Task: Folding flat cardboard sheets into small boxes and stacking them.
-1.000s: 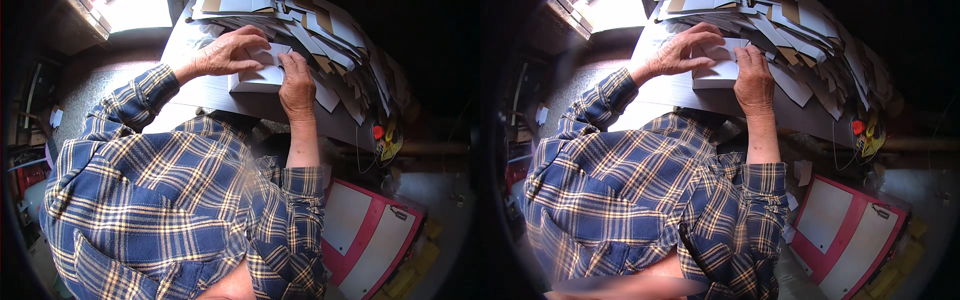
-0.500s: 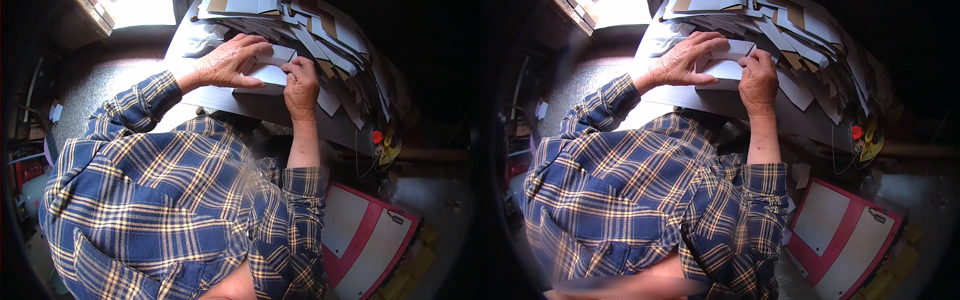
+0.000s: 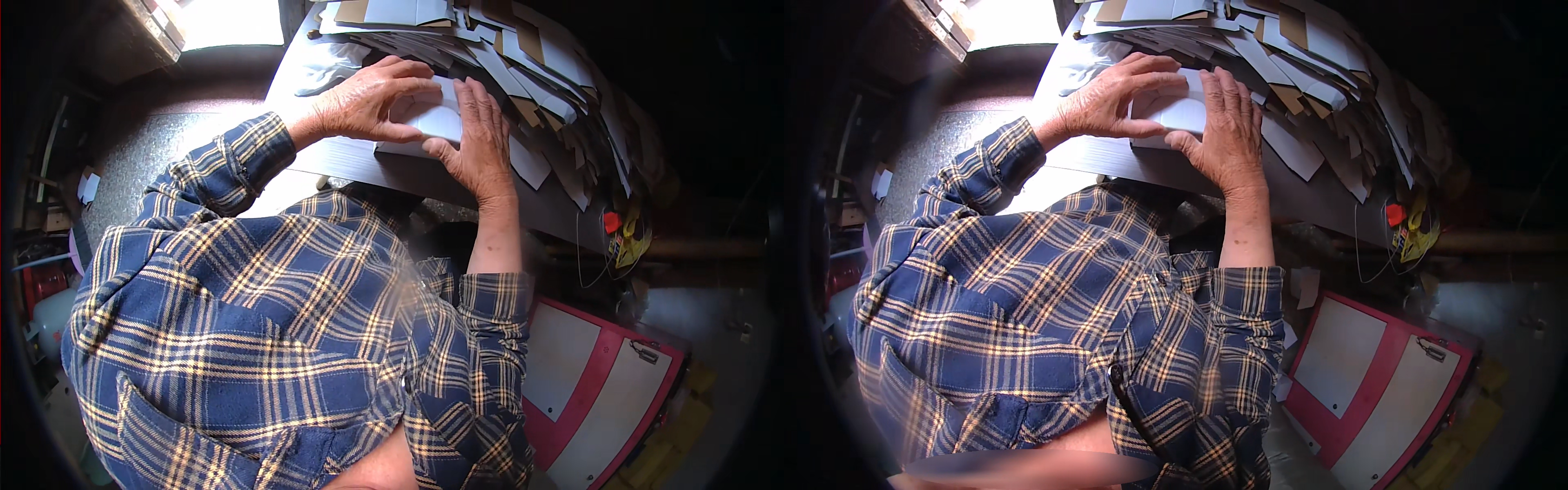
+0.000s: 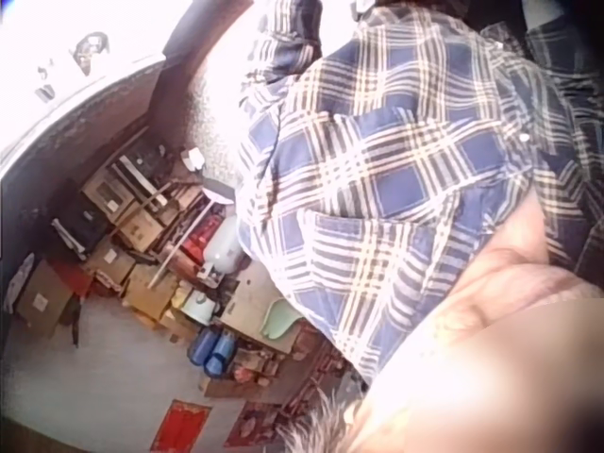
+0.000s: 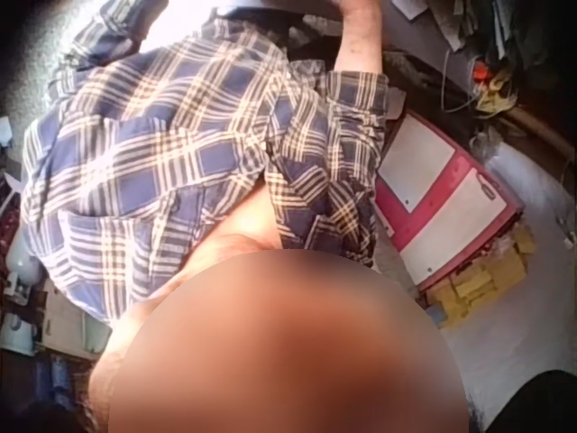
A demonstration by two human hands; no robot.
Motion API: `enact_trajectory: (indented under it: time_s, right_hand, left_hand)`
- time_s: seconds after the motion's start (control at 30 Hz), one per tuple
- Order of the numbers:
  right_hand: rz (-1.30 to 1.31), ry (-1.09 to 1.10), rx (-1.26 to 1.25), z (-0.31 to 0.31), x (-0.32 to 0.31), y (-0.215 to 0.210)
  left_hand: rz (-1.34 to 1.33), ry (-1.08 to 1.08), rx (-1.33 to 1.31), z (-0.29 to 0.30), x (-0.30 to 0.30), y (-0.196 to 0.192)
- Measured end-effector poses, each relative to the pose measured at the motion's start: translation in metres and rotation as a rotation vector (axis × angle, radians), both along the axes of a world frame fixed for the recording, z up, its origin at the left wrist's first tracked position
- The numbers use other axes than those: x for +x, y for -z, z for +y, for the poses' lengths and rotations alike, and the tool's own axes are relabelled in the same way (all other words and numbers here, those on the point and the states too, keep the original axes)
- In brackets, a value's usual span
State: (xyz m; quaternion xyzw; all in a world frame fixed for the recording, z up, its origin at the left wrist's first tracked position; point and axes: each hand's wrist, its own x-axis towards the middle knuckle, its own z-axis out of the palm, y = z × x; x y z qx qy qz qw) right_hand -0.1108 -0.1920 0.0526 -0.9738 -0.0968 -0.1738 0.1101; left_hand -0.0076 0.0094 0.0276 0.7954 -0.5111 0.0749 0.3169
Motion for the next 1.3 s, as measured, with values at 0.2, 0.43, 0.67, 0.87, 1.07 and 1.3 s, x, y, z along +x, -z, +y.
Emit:
enact_trajectory:
  time_s: [0.2,0.43,0.67,0.87,1.07,1.3]
  right_hand:
    - [0.173,0.037,-0.019,0.006,-0.004,-0.016]
    - [0.140,0.068,-0.024,0.013,-0.003,-0.019]
    - [0.105,0.125,0.094,-0.006,-0.006,-0.004]
    - [0.000,0.057,1.813,-0.065,-0.049,0.047]
    - [-0.040,0.077,2.127,-0.028,-0.068,0.057]
    - [0.473,0.113,2.111,-0.030,-0.075,0.100]
  left_hand:
    - [-0.023,0.131,-0.075,0.003,0.001,-0.004]
    - [0.117,0.157,-0.040,0.007,0.007,0.000]
    - [0.203,0.146,-0.294,-0.001,0.010,0.011]
    - [0.428,0.027,-0.458,-0.003,0.013,0.011]
    - [0.471,0.189,-0.390,-0.016,-0.001,-0.003]
    - [0.274,0.323,-0.301,-0.040,-0.008,-0.026]
